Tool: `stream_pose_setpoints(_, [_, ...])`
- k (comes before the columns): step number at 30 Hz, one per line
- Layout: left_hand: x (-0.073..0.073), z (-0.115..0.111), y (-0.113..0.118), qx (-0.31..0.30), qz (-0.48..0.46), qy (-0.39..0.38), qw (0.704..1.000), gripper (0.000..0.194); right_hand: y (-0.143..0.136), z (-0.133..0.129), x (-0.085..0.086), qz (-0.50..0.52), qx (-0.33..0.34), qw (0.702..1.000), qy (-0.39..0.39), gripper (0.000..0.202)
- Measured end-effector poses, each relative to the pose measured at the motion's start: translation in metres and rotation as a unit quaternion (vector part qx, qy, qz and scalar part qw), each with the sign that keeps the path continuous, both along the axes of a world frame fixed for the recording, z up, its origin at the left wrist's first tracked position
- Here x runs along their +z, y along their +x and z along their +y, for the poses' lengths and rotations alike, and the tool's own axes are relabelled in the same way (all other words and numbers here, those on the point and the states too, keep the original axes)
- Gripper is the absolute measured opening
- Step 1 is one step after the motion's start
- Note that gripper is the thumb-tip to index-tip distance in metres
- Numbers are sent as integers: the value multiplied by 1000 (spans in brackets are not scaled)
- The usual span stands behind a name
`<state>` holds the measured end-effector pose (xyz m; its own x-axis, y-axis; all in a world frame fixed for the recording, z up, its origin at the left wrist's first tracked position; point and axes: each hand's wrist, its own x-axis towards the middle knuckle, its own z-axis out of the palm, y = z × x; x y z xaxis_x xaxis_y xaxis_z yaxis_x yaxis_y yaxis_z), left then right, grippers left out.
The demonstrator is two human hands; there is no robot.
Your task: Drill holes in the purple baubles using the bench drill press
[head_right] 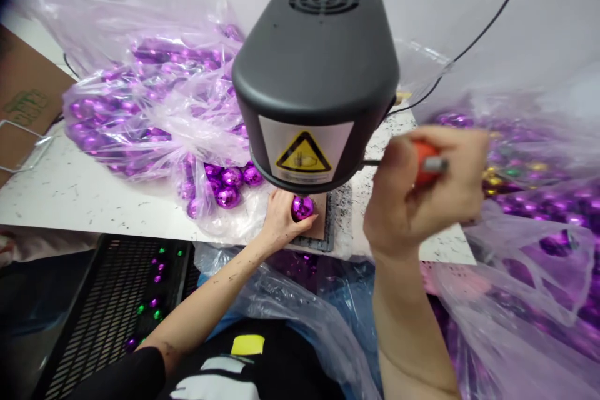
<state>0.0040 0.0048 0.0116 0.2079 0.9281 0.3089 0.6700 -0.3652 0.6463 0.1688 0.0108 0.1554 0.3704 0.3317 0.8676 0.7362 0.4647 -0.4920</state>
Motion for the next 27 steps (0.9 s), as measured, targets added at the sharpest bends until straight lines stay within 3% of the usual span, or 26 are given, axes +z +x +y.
stream_pose_setpoints(4, [7, -15, -10, -6, -37, -2, 999, 44, 0, 29, 29, 4, 57, 997, -50, 56])
stream_pose_setpoints(7, [9, -49, -20, -29, -29, -17, 999, 48, -3, 35, 31, 53, 84, 993, -62, 56])
stream_pose_setpoints(10, [7, -85, -25, -76, 51, -31, 995, 56, -4, 35, 28, 72, 86, 991, -78, 53])
stream_pose_setpoints(13, [11, -98, -30, -107, 83, -24, 990, 75, -1, 37, 26, 60, 68, 994, -57, 49])
stream_pose_setpoints(15, [20, -85, -40, -91, 58, -9, 994, 72, 1, 39, 25, 48, 68, 996, -41, 51])
stream_pose_setpoints(18, [30, -38, -67, 10, 76, 48, 996, 35, 1, 39, 26, 49, 78, 994, -60, 56])
stream_pose_setpoints(20, [30, -1, -86, 74, 157, 55, 983, 42, 0, 39, 27, 55, 79, 993, -68, 58])
stream_pose_setpoints(23, [24, 41, -102, 54, 225, 21, 973, 50, -1, 38, 27, 67, 61, 993, -75, 56])
stream_pose_setpoints(25, [24, 49, -105, 48, 180, 0, 982, 48, -1, 37, 27, 68, 46, 993, -86, 53])
stream_pose_setpoints(27, [30, 42, -106, 49, 50, -31, 997, 51, -1, 37, 27, 59, 43, 993, -92, 52])
